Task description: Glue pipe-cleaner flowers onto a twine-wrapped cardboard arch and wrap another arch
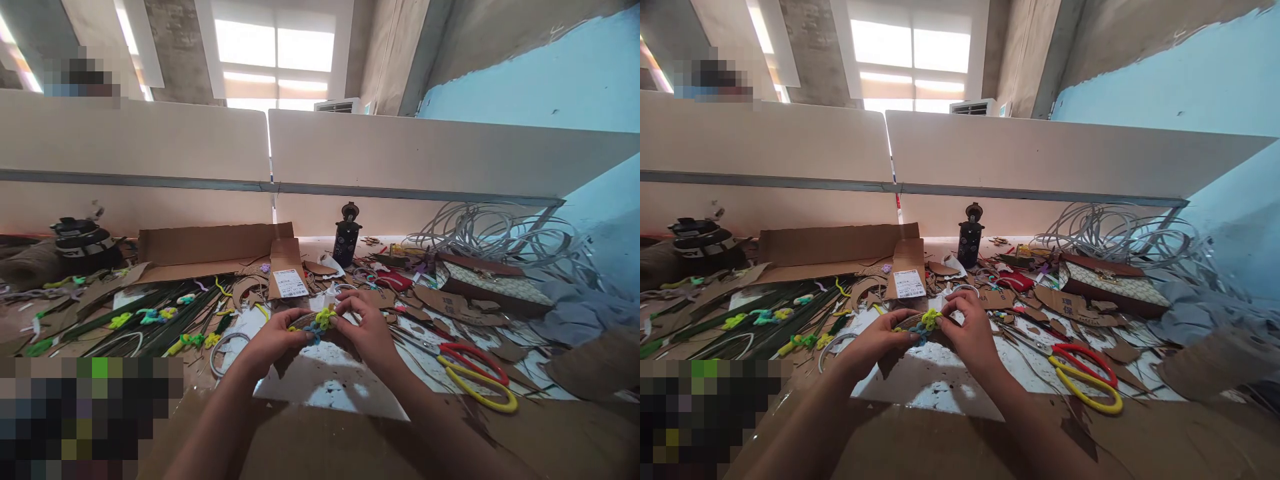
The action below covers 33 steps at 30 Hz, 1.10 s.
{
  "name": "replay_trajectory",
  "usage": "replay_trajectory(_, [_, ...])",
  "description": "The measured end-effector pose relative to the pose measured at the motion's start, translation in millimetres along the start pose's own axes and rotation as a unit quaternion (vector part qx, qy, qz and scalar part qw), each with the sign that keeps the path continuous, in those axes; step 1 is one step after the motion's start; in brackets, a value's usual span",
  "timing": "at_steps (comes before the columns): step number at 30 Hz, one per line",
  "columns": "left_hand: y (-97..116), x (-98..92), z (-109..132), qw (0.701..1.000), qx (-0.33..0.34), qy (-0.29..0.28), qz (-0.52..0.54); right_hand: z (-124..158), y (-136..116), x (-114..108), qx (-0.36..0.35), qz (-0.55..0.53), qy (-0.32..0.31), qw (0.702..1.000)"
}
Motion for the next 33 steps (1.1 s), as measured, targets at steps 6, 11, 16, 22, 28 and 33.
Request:
replay_trajectory(6, [-1,1.0,2,1.000,-0.019,-0.003,-0.003,-1,-3,-1,-0.008,0.007,-0.022,1.000])
replay_trajectory(11, [-7,-2.4,0,0.999,-0.036,-0.004,-0.019,-2,-5,-2,-0.013,0.005,-0.030,0.999])
replay_trajectory(16, [-8,-2.4,-1,0.999,-0.038,-0.015,-0.029,-3,0,2,0.004,-0.035,-0.053,0.998])
replay_trajectory(22, [-3,0.8,0,0.999,-0.022,-0.010,-0.036,-3,2,3,0.010,-0.048,-0.063,0.997])
replay_trajectory(28, [3,5.9,3,0.999,-0.028,-0.008,-0.038,-4,5,5,0.048,-0.059,-0.077,0.994])
replay_trajectory(33, [2,4.8,2,0.999,-0.019,-0.002,-0.030,-4,12,8,0.101,-0.065,-0.102,0.988])
Point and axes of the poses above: each hand's wrist, its own z-axis away from the middle knuckle, its own x-axis out of the palm, y = z × x, the point moved 7 cm from there along -z, towards the middle knuckle, and after that the axes turned 10 degrees about -y, right-handed, at the moved point
